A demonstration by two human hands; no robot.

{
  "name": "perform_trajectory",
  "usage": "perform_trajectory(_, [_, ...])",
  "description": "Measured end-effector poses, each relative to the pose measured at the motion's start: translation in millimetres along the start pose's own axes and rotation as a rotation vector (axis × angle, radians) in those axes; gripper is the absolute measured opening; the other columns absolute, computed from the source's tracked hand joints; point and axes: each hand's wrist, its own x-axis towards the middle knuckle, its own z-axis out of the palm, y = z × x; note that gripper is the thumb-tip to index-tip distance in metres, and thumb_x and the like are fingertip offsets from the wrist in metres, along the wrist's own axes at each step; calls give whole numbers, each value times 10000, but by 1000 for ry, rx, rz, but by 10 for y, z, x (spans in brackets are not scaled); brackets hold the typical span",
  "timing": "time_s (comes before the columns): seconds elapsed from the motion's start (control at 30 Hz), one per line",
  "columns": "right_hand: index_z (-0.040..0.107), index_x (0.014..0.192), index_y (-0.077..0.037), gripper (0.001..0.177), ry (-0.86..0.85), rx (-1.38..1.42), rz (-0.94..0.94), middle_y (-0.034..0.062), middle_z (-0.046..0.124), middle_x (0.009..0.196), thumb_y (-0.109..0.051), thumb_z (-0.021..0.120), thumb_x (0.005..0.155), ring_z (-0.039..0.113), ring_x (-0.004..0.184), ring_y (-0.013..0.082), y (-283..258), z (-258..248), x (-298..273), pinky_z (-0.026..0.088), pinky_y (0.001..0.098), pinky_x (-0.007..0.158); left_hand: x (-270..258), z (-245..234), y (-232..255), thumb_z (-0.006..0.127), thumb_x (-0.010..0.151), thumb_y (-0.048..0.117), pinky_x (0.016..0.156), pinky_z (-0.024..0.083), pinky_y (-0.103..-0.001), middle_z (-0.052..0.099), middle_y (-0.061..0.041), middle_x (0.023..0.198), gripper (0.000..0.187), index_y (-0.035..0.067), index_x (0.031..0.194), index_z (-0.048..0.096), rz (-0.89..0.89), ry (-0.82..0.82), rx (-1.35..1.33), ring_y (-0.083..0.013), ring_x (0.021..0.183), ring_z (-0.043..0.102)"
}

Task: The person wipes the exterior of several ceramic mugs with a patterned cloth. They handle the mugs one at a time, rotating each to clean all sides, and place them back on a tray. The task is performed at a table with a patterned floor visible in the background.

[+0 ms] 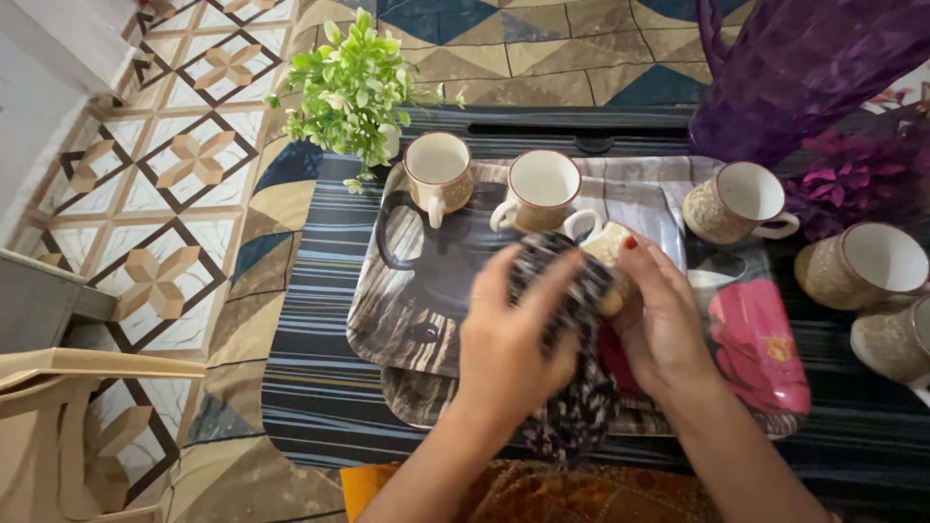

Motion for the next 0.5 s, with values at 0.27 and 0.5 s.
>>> perform_trajectory(0.27, [635, 1182, -64, 284, 35, -6, -43, 40, 690, 1077, -304, 536, 1067, 661, 971, 145, 31, 23, 68, 541, 321, 869, -41, -60, 57, 781, 738, 106, 1010, 567, -449, 565, -219, 1375, 624, 213, 1342, 667, -79, -3, -107, -407, 1230, 628])
perform_trajectory(0.5, [617, 1196, -63, 353, 153, 53, 18, 58, 695, 1079, -377, 517, 1069, 680, 937, 168, -16, 172, 49, 557, 358, 849, -24, -77, 65, 831, 708, 145, 968, 548, -445, 568, -237, 1344, 609, 211, 1296, 687, -11, -72, -81, -424, 1189, 622])
